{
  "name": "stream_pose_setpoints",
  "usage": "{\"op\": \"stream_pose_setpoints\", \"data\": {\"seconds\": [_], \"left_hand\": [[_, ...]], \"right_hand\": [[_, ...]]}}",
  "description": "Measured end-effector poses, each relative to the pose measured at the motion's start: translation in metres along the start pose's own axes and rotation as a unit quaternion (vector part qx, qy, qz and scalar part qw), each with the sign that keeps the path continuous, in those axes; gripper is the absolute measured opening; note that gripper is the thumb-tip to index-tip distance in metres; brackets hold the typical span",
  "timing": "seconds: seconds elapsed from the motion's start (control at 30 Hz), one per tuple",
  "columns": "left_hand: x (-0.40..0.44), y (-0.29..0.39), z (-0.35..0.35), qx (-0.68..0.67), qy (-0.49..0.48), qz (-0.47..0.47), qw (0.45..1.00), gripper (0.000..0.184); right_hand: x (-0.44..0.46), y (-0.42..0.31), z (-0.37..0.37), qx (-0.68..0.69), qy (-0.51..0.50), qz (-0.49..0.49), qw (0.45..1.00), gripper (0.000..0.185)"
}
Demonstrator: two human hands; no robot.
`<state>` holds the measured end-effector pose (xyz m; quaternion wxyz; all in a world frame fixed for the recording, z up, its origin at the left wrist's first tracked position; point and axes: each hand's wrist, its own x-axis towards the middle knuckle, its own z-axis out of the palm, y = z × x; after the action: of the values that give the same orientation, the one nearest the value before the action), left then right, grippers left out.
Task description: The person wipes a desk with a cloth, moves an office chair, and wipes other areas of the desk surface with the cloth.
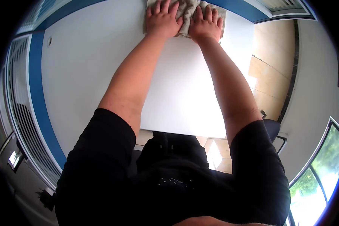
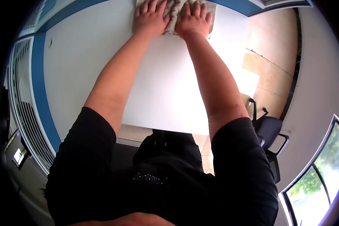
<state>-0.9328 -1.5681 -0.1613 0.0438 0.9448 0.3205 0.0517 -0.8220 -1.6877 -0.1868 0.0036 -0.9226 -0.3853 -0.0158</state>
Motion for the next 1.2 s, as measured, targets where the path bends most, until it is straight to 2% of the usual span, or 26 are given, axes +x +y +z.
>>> {"op": "stream_pose_setpoints", "data": {"seconds": [0.13, 0.2, 0.23, 0.5, 0.57, 0.87, 1.07, 1.13, 1.2], "left_hand": [[-0.063, -0.015, 0.005, 0.010, 0.029, -0.002, 1.000, 0.064], [-0.102, -0.024, -0.001, 0.054, -0.047, -0.025, 0.997, 0.072], [-0.122, -0.029, -0.007, 0.039, -0.058, -0.028, 0.997, 0.069], [-0.293, -0.098, -0.041, 0.014, -0.084, -0.024, 0.996, 0.074], [-0.314, -0.109, -0.048, 0.010, -0.092, -0.019, 0.996, 0.073], [-0.312, -0.112, -0.070, 0.020, -0.190, -0.030, 0.981, 0.075], [-0.309, -0.107, -0.062, 0.004, -0.170, -0.014, 0.985, 0.073], [-0.307, -0.108, -0.056, 0.001, -0.185, -0.019, 0.983, 0.070], [-0.305, -0.108, -0.051, -0.002, -0.152, -0.032, 0.988, 0.067]], "right_hand": [[-0.057, -0.021, -0.014, 0.008, -0.044, 0.001, 0.999, 0.069], [-0.095, -0.037, -0.020, 0.012, -0.057, -0.005, 0.998, 0.071], [-0.114, -0.046, -0.022, 0.012, -0.068, -0.004, 0.998, 0.071], [-0.278, -0.140, -0.042, 0.041, -0.110, 0.000, 0.993, 0.073], [-0.300, -0.154, -0.047, 0.059, -0.124, 0.010, 0.991, 0.075], [-0.300, -0.168, -0.066, 0.062, -0.170, 0.024, 0.983, 0.076], [-0.300, -0.168, -0.060, 0.050, -0.180, 0.035, 0.982, 0.076], [-0.294, -0.167, -0.052, 0.060, -0.161, 0.029, 0.985, 0.074], [-0.289, -0.169, -0.047, 0.065, -0.130, 0.030, 0.989, 0.073]]}}
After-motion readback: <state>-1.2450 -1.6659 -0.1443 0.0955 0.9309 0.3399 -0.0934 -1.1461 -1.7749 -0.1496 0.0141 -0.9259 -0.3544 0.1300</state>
